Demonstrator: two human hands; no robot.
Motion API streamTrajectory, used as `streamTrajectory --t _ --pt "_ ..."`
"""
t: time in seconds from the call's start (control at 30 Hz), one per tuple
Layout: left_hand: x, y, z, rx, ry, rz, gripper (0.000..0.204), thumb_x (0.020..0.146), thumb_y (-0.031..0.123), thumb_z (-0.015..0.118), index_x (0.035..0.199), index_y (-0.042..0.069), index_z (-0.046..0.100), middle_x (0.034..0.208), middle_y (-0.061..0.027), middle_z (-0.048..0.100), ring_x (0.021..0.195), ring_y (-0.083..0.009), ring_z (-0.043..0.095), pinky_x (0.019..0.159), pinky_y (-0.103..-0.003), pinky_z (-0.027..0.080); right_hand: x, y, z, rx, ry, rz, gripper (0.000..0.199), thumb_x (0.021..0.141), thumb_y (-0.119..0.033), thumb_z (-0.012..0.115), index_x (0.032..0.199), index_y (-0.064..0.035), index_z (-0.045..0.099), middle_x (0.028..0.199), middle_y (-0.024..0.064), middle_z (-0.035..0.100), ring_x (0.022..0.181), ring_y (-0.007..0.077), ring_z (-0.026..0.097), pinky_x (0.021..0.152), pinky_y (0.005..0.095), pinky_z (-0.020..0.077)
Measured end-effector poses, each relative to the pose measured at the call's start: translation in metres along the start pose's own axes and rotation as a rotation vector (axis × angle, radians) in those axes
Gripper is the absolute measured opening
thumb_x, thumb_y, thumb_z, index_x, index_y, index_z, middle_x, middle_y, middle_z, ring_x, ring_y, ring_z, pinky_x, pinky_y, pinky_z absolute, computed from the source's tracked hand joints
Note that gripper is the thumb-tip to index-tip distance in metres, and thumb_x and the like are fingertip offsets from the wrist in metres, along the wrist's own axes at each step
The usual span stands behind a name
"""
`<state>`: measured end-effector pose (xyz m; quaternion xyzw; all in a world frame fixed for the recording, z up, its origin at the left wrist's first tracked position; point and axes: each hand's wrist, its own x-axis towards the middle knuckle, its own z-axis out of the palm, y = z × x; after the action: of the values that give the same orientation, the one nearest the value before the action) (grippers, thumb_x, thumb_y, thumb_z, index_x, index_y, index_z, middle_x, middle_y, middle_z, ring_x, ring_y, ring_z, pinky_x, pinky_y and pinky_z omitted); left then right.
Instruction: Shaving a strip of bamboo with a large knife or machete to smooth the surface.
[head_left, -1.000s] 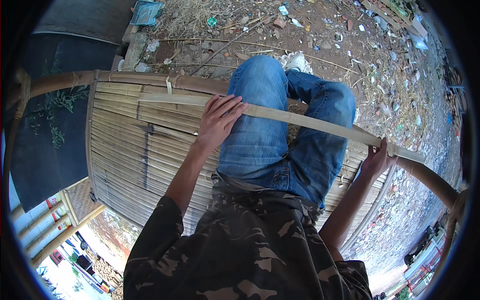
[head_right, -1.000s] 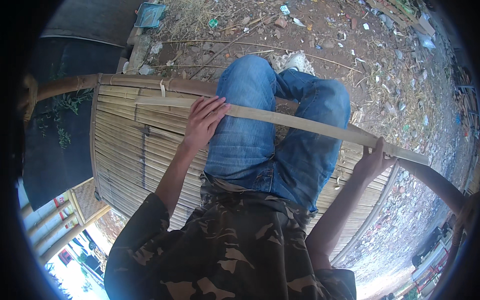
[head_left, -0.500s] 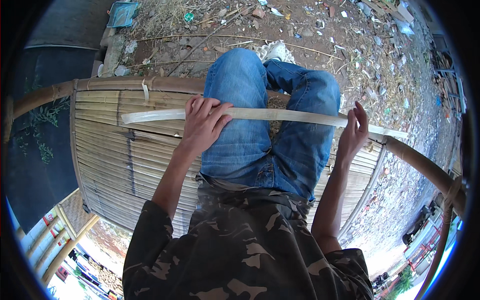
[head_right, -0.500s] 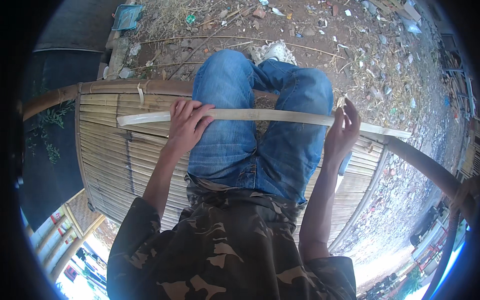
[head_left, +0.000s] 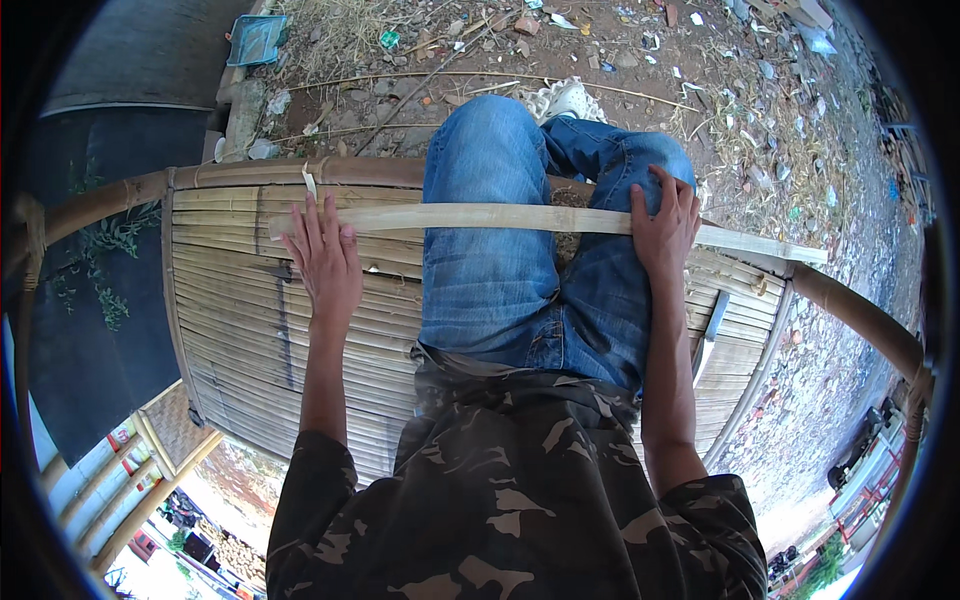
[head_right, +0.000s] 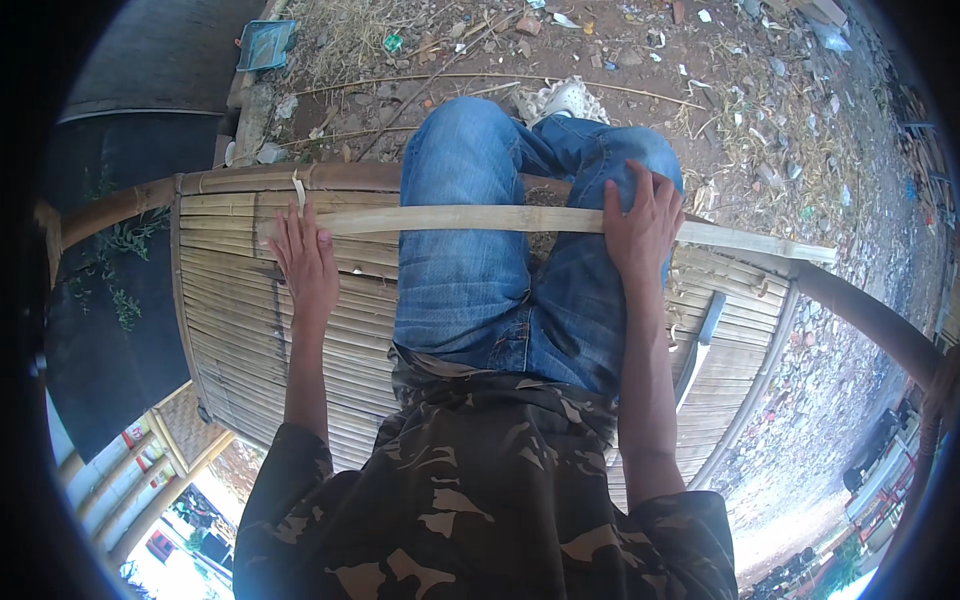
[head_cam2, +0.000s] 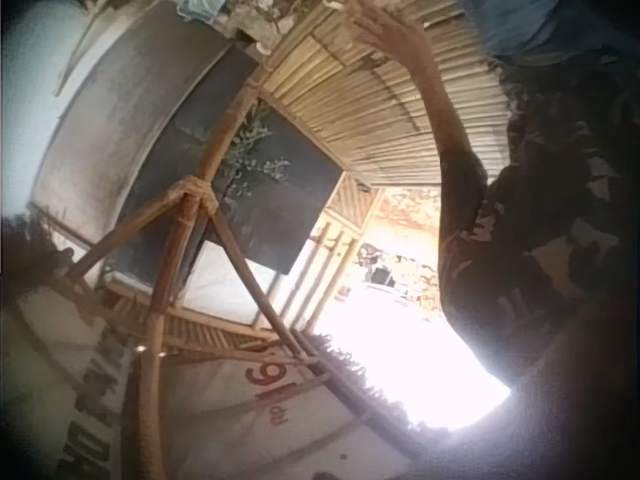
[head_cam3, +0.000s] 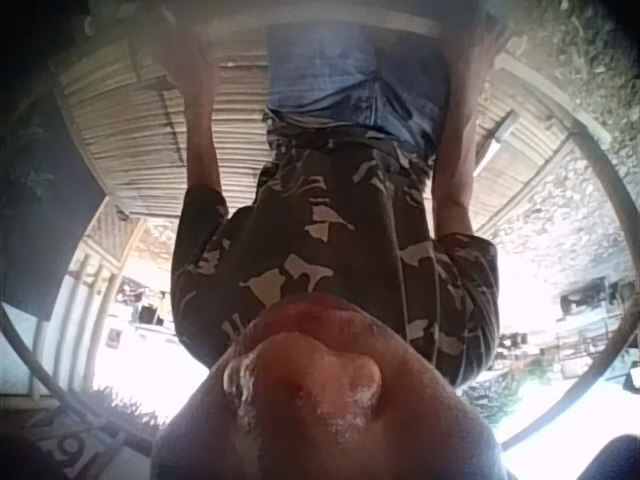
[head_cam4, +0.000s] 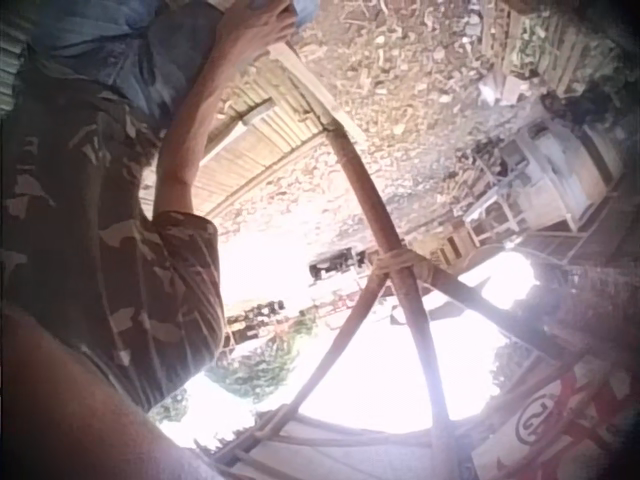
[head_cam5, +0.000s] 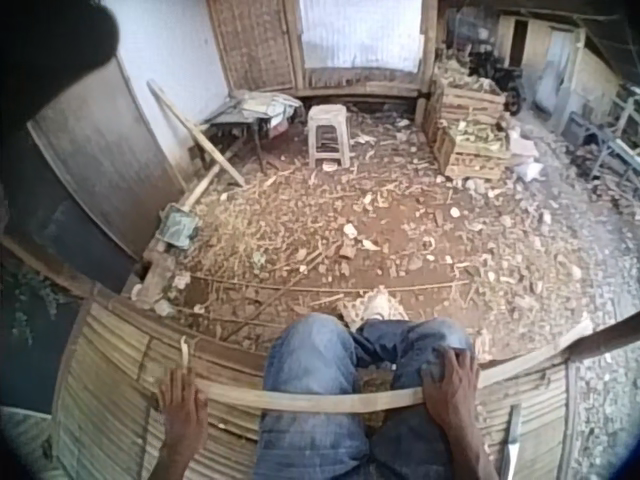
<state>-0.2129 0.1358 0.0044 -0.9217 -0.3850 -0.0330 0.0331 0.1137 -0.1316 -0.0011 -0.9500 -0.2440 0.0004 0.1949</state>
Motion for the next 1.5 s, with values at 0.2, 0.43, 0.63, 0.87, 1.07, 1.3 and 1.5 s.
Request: streamTrajectory --t 0.2,0.43,0.63,0.87,1.07,1.3,1.5 --pt "-0.018 0.08 -0.002 -0.228 -0.059 0.174 0.055 0.102 0.037 0.036 0.149 0.009 0.03 0.157 -0.0124 0.022 0.146 -0.0338 0.013 0.115 -0.06 0.002 0.0 0.004 0.003 0.013 0.018 -0.023 0.037 0.086 -0.03 0.065 0.121 -0.0178 0.06 0.112 0.0103 0.056 0.112 0.0307 0.051 0.097 0.0451 0.0374" --pt "-0.014 -0.003 0.003 -0.077 0.018 -0.075 0.054 0.102 0.039 0.034 0.149 0.014 0.031 0.157 -0.0117 0.022 0.145 -0.0335 0.017 0.112 -0.064 0.0 -0.001 0.005 0.0 0.047 0.031 -0.046 0.03 0.085 -0.025 0.065 0.114 -0.0164 0.064 0.106 0.0093 0.058 0.107 0.0305 0.053 0.095 0.0439 0.0393" --pt "0.001 -0.042 -0.014 -0.565 0.139 -0.695 0.062 0.101 0.043 0.041 0.149 0.006 0.027 0.156 -0.0199 0.018 0.142 -0.035 0.026 0.115 -0.054 0.018 0.003 0.009 0.004 0.058 0.056 -0.071 0.027 0.085 -0.024 0.065 0.111 -0.0161 0.065 0.105 0.0093 0.059 0.105 0.0308 0.054 0.093 0.0438 0.0404" --pt "0.017 0.031 -0.006 -1.913 0.168 -0.707 0.047 0.096 0.016 0.06 0.135 0.0 0.041 0.133 -0.0203 0.052 0.117 -0.0251 0.057 0.1 -0.037 0.046 0.003 0.014 0.008 0.088 0.046 -0.069 0.024 0.085 -0.024 0.065 0.108 -0.0147 0.067 0.105 0.0102 0.061 0.103 0.0324 0.055 0.092 0.0438 0.0415" --pt "0.021 0.051 -0.014 -2.011 0.272 -0.728 0.036 0.097 0.015 0.057 0.129 0.001 0.048 0.127 -0.0182 0.058 0.112 -0.023 0.06 0.093 -0.034 0.05 0.001 0.011 0.002 0.123 0.05 -0.04 0.02 0.087 -0.026 0.064 0.102 -0.0128 0.069 0.103 0.0093 0.062 0.101 0.0314 0.055 0.091 0.0432 0.0413" --pt "0.014 0.037 -0.038 -2.081 0.311 -0.35 0.038 0.098 0.012 0.053 0.134 0.002 0.046 0.129 -0.0225 0.056 0.116 -0.0248 0.059 0.094 -0.037 0.052 -0.007 0.006 -0.018 0.311 -0.071 -0.319 0.022 0.086 -0.031 0.067 0.092 -0.0099 0.07 0.099 0.0051 0.065 0.1 0.0267 0.055 0.092 0.0412 0.0358" --pt "0.013 0.097 -0.051 -1.904 0.159 -0.497 0.036 0.091 0.002 0.062 0.125 -0.001 0.051 0.117 -0.0192 0.063 0.101 -0.0192 0.064 0.087 -0.033 0.056 -0.005 0.011 -0.017 0.29 -0.139 -0.318 0.03 0.08 -0.035 0.073 0.086 -0.0062 0.068 0.093 0.0034 0.065 0.102 0.0252 0.054 0.094 0.0399 0.0342"
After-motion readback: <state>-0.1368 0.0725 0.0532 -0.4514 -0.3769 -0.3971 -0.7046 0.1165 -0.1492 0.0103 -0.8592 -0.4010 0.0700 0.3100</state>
